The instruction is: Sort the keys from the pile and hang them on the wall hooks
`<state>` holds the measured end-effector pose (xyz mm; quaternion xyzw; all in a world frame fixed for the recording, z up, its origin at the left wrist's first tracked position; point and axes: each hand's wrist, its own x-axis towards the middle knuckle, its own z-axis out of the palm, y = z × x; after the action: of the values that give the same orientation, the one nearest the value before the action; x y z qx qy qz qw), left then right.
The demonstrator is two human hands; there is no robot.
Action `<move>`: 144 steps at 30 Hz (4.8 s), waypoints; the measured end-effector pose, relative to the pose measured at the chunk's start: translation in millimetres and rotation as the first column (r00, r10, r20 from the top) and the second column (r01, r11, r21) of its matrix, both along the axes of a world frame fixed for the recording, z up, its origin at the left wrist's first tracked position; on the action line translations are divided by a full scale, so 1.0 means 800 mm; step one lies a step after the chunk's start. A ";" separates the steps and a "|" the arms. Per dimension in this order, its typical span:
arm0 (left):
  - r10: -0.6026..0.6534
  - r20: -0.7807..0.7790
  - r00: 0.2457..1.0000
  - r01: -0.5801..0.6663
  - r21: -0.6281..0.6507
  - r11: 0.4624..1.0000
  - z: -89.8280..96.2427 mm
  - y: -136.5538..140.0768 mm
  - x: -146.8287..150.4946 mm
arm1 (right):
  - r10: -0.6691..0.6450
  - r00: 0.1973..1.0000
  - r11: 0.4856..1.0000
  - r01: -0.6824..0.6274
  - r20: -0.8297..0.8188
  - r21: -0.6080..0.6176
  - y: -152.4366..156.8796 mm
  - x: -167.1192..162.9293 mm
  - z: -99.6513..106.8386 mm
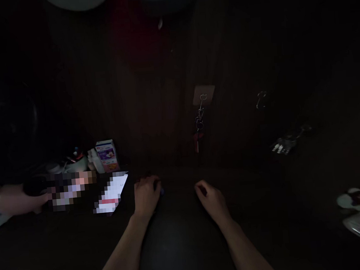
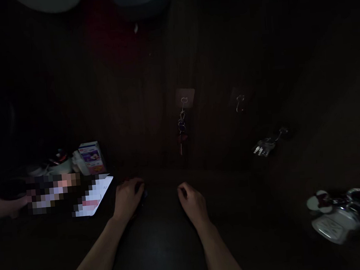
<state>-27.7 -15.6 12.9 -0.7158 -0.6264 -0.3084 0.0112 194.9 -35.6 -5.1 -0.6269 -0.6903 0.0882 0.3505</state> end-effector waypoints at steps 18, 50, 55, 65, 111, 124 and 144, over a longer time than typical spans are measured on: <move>-0.238 0.317 0.918 0.237 0.044 0.971 -0.003 -0.007 0.017 | 0.008 1.000 0.999 -0.007 0.022 -0.044 -0.001 0.000 0.000; -0.109 0.475 0.873 0.106 0.032 0.994 -0.021 0.021 -0.011 | 0.380 0.925 0.920 -0.377 0.010 -0.106 -0.011 -0.002 0.011; -0.031 0.358 0.933 0.062 -0.078 0.995 -0.017 0.017 -0.018 | 0.303 0.952 0.951 -0.298 0.050 -0.083 -0.006 0.004 0.007; -0.180 0.273 0.945 0.188 -0.001 0.982 -0.022 0.012 -0.004 | 0.157 0.983 0.988 -0.156 0.094 -0.019 0.003 0.013 -0.003; -0.413 0.530 0.741 0.495 -0.016 0.869 -0.009 -0.021 0.052 | 0.137 0.690 0.989 -0.133 -0.710 0.061 -0.003 -0.015 0.016; -0.478 0.544 0.689 0.564 0.011 0.826 -0.013 -0.022 0.058 | 0.117 0.580 0.988 -0.150 -0.806 0.035 -0.008 -0.033 0.017; 0.036 0.999 0.034 0.767 -0.050 0.639 -0.008 -0.014 0.061 | 0.206 0.729 0.978 -0.170 -0.653 0.118 -0.009 -0.028 0.025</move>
<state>21.4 -26.8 6.4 -0.4473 -0.3067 -0.4582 -0.7042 172.6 -43.1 14.8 -0.4727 -0.5830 0.3220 0.5770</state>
